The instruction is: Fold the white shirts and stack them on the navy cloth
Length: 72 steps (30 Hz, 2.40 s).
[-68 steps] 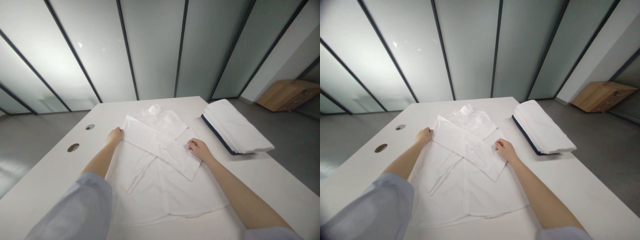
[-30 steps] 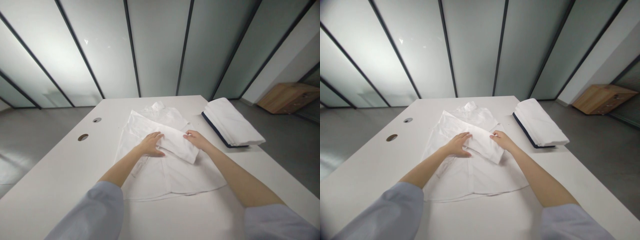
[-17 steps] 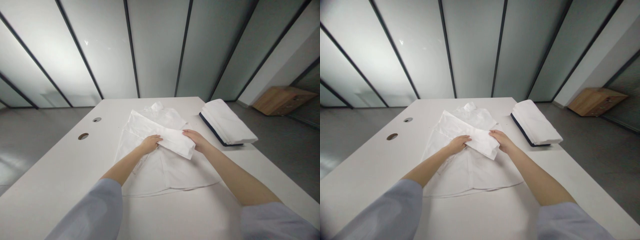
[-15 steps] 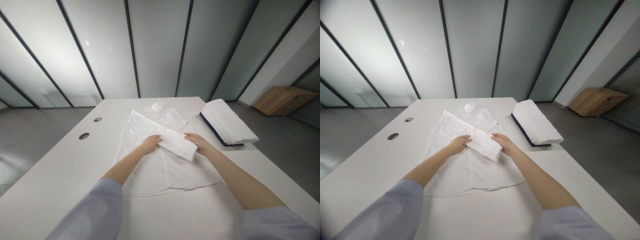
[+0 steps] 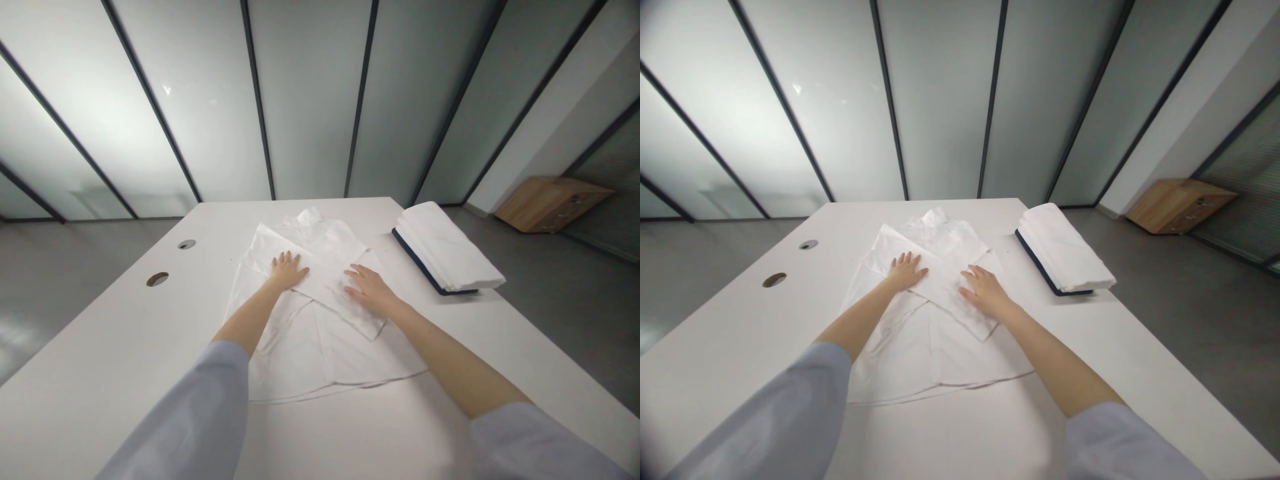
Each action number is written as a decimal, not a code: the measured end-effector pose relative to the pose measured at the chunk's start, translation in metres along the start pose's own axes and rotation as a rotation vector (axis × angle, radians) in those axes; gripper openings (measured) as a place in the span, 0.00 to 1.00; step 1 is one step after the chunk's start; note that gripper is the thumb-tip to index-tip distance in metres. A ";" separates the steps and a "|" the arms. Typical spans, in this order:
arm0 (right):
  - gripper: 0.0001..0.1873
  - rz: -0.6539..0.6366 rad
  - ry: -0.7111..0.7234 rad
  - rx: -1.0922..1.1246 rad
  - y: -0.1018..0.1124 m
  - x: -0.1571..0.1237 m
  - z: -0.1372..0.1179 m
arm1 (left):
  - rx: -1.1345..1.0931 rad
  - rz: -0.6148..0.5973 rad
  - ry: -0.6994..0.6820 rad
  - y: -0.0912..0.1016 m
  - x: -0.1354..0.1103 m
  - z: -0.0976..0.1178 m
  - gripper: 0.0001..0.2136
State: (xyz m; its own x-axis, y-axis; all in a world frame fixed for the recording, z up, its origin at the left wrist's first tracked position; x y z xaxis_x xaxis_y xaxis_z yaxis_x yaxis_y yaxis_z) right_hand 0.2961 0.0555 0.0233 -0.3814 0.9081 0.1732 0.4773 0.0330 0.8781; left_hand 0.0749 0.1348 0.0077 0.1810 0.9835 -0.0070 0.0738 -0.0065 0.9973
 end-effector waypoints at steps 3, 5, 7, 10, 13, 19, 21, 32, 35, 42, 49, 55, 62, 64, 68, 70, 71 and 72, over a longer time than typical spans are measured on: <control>0.32 -0.100 -0.059 -0.106 -0.030 -0.002 0.002 | 0.039 -0.036 -0.008 -0.014 -0.002 -0.009 0.35; 0.33 -0.121 -0.089 -0.129 -0.040 -0.006 0.006 | 0.047 -0.029 -0.012 -0.016 -0.005 -0.010 0.36; 0.34 -0.125 -0.098 -0.148 -0.043 -0.011 0.007 | 0.053 -0.024 -0.015 -0.015 -0.009 -0.010 0.36; 0.34 -0.138 -0.098 -0.166 -0.040 -0.018 0.002 | 0.057 -0.025 -0.025 -0.014 -0.014 -0.006 0.36; 0.35 -0.171 -0.070 -0.148 -0.029 -0.022 -0.007 | 0.063 -0.022 -0.037 -0.016 -0.023 -0.003 0.35; 0.27 -0.152 -0.045 -0.116 0.006 0.014 -0.007 | 0.083 -0.017 -0.094 -0.026 -0.056 0.012 0.36; 0.24 -0.097 -0.020 -0.123 0.012 0.033 -0.002 | 0.087 -0.017 -0.127 -0.025 -0.065 0.017 0.36; 0.35 -0.077 -0.217 -0.186 -0.023 0.045 0.053 | 0.122 0.024 0.046 -0.003 -0.011 -0.062 0.30; 0.36 -0.086 -0.225 -0.194 -0.023 0.030 0.049 | 0.122 -0.014 0.028 -0.017 -0.020 -0.064 0.32; 0.25 -0.268 -0.207 -0.292 0.003 0.014 0.026 | 0.190 -0.143 -0.068 0.000 -0.045 -0.048 0.28; 0.21 -0.011 -0.307 -0.154 0.030 0.090 0.038 | 0.024 0.076 0.036 0.034 0.018 -0.038 0.19; 0.25 0.036 -0.382 0.038 0.004 0.128 0.069 | -0.186 0.033 0.032 0.005 0.063 -0.026 0.25; 0.22 0.028 -0.353 -0.029 -0.010 0.147 0.073 | -0.234 -0.017 0.169 -0.004 0.094 -0.033 0.28; 0.20 0.050 -0.362 -0.064 -0.010 0.151 0.073 | -0.241 -0.025 0.187 -0.004 0.099 -0.036 0.24; 0.16 0.142 -0.354 -0.076 -0.002 0.152 0.071 | -0.244 -0.004 0.187 -0.001 0.101 -0.042 0.13; 0.15 0.207 -0.312 -0.102 0.005 0.148 0.065 | -0.244 0.037 0.177 0.004 0.096 -0.045 0.12; 0.14 0.234 -0.286 -0.128 0.009 0.146 0.061 | -0.238 0.074 0.167 0.008 0.092 -0.045 0.12; 0.14 0.252 -0.257 -0.160 0.013 0.143 0.056 | -0.227 0.122 0.149 0.013 0.086 -0.045 0.11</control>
State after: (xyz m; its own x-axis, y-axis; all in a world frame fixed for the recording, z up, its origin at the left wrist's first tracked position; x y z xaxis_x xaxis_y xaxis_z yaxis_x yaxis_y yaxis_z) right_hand 0.2917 0.2092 0.0342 -0.0471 0.9550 0.2929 0.3937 -0.2517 0.8841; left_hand 0.0473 0.2279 0.0236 0.0278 0.9938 0.1078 -0.1638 -0.1019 0.9812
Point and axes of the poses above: each hand's wrist, its own x-axis towards the middle knuckle, its own y-axis out of the back of the hand, z = x × y, the point moved 9 cm from there along x, towards the middle knuckle, and after that the axes turned 12 degrees about x, right-handed, at the moved point
